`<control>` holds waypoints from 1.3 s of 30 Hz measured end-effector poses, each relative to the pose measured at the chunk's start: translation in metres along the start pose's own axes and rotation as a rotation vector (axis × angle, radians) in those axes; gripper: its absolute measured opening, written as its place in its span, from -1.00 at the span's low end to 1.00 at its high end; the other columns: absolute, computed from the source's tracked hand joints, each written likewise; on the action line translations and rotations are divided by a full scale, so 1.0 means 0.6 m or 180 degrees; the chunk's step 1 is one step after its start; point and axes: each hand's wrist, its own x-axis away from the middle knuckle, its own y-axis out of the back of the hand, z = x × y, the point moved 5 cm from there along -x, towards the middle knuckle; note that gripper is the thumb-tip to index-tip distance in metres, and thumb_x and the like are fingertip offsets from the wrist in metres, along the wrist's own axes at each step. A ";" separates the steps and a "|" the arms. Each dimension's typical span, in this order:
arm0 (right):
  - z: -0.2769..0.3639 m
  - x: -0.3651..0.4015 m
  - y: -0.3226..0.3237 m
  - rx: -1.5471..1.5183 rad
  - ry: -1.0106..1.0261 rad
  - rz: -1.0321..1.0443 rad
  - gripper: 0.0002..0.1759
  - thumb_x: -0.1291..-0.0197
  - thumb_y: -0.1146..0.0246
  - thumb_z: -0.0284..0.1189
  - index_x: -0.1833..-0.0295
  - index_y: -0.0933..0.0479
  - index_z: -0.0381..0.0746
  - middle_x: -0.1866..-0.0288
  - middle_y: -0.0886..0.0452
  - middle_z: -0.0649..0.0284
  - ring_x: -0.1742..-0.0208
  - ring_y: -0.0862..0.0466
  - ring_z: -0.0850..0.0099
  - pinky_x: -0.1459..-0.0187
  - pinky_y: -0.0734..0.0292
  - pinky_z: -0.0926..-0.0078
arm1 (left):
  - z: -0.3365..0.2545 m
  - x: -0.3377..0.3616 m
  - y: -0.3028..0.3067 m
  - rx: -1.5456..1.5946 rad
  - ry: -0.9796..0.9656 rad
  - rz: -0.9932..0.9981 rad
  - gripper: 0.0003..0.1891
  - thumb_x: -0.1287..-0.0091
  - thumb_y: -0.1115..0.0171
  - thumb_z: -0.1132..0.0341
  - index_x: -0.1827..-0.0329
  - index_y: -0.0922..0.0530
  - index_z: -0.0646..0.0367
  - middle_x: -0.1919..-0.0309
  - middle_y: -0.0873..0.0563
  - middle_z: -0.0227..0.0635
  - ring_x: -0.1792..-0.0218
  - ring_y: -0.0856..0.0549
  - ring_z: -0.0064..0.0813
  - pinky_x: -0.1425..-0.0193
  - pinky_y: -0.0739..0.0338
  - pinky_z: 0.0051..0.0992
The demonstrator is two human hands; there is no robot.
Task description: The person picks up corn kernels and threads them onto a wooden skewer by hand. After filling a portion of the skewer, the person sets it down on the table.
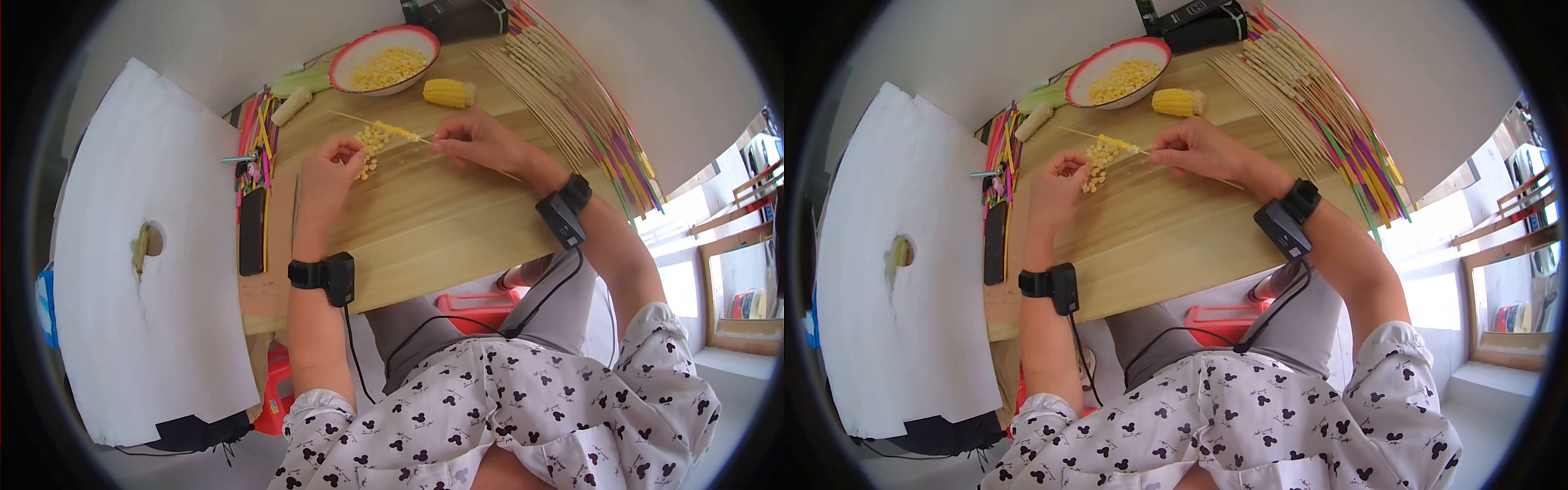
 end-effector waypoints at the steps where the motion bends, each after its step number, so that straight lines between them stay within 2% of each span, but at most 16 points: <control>1: 0.000 0.000 0.001 -0.0013 -0.0038 0.0004 -0.79 -0.35 -0.27 -0.36 0.27 -0.62 -0.29 0.54 -0.48 0.50 0.49 -0.40 0.74 0.42 -0.28 0.71 | 0.009 -0.006 0.012 0.0542 0.0051 -0.0246 -0.91 -0.32 -0.29 0.43 0.20 -0.63 0.28 0.32 -0.74 -0.39 0.26 -0.64 -0.66 0.15 -0.51 -0.60; 2: 0.001 0.000 0.001 -0.0009 -0.0014 0.0016 -0.79 -0.35 -0.27 -0.36 0.27 -0.62 -0.29 0.54 -0.48 0.50 0.49 -0.40 0.74 0.42 -0.28 0.71 | 0.015 -0.011 0.018 0.0531 0.0040 -0.0268 -0.91 -0.32 -0.29 0.43 0.20 -0.63 0.28 0.32 -0.74 -0.39 0.26 -0.64 -0.66 0.15 -0.51 -0.60; 4: 0.002 0.000 -0.001 -0.0099 0.0042 0.0056 -0.79 -0.35 -0.26 -0.37 0.26 -0.61 -0.29 0.55 -0.47 0.50 0.49 -0.40 0.74 0.42 -0.28 0.70 | 0.033 -0.016 0.038 0.1433 0.0040 -0.0612 -0.88 -0.34 -0.29 0.44 0.11 -0.63 0.26 0.26 -0.74 -0.34 0.26 -0.64 -0.62 0.06 -0.52 -0.59; 5: 0.003 0.001 -0.003 -0.0097 0.0066 0.0072 -0.79 -0.35 -0.26 -0.37 0.26 -0.61 -0.29 0.55 -0.47 0.50 0.49 -0.40 0.74 0.42 -0.28 0.70 | 0.044 -0.018 0.044 0.1420 0.0027 -0.0635 -0.88 -0.34 -0.29 0.44 0.11 -0.63 0.26 0.26 -0.74 -0.34 0.26 -0.64 -0.62 0.06 -0.52 -0.59; 7: 0.002 0.003 -0.007 -0.0164 -0.0050 0.0145 -0.80 -0.36 -0.25 -0.38 0.25 -0.61 -0.30 0.56 -0.48 0.49 0.50 -0.40 0.74 0.42 -0.29 0.70 | 0.069 -0.021 0.048 0.2629 0.0261 -0.0657 -0.84 -0.34 -0.29 0.44 0.06 -0.63 0.26 0.16 -0.74 -0.29 0.25 -0.63 -0.60 0.00 -0.53 -0.56; 10: -0.001 0.005 -0.020 -0.0306 -0.0107 0.0279 -0.81 -0.36 -0.25 -0.39 0.23 -0.61 -0.30 0.56 -0.49 0.48 0.51 -0.41 0.73 0.42 -0.29 0.70 | 0.095 -0.023 0.048 0.3177 0.0486 -0.0837 -0.82 -0.34 -0.30 0.43 0.04 -0.62 0.26 0.10 -0.72 -0.24 0.23 -0.62 -0.58 0.01 -0.54 -0.52; 13: 0.002 0.005 -0.025 -0.0301 -0.0053 0.0380 -0.81 -0.36 -0.26 -0.38 0.22 -0.61 -0.30 0.56 -0.50 0.47 0.52 -0.42 0.72 0.43 -0.30 0.70 | 0.110 -0.030 0.043 0.3640 0.0588 -0.0766 -0.80 -0.34 -0.30 0.41 0.02 -0.61 0.28 0.12 -0.72 -0.24 0.20 -0.63 -0.56 0.02 -0.55 -0.49; 22: -0.006 0.003 -0.024 -0.0371 0.0000 0.0407 -0.81 -0.37 -0.26 -0.39 0.21 -0.60 -0.31 0.55 -0.48 0.48 0.52 -0.41 0.72 0.45 -0.30 0.69 | 0.127 -0.037 0.038 0.4247 0.0706 -0.0606 -0.68 -0.37 -0.29 0.40 -0.11 -0.53 0.40 0.23 -0.72 -0.29 0.18 -0.65 -0.52 -0.01 -0.56 -0.46; 26: -0.007 0.003 -0.024 -0.0335 -0.0095 0.0381 -0.82 -0.37 -0.26 -0.39 0.22 -0.60 -0.31 0.55 -0.47 0.48 0.52 -0.40 0.72 0.45 -0.30 0.69 | 0.127 -0.037 0.037 0.4429 0.0683 -0.0424 -0.68 -0.38 -0.27 0.42 -0.12 -0.52 0.40 0.24 -0.71 -0.29 0.16 -0.66 -0.51 -0.02 -0.56 -0.45; 38: -0.005 0.004 -0.022 -0.0321 -0.0124 0.0368 -0.81 -0.37 -0.27 -0.37 0.23 -0.60 -0.29 0.55 -0.46 0.50 0.52 -0.37 0.73 0.45 -0.28 0.70 | 0.134 -0.040 0.035 0.4353 0.0636 -0.0563 -0.69 -0.40 -0.26 0.42 -0.14 -0.52 0.38 0.23 -0.70 -0.30 0.15 -0.65 -0.51 -0.05 -0.58 -0.47; 39: -0.006 0.004 -0.021 -0.0317 -0.0126 0.0376 -0.81 -0.37 -0.27 -0.37 0.23 -0.60 -0.29 0.55 -0.46 0.50 0.52 -0.38 0.73 0.45 -0.28 0.69 | 0.136 -0.041 0.035 0.4381 0.0620 -0.0501 -0.74 -0.39 -0.27 0.42 -0.09 -0.54 0.30 0.11 -0.69 -0.27 0.14 -0.66 -0.53 -0.04 -0.59 -0.46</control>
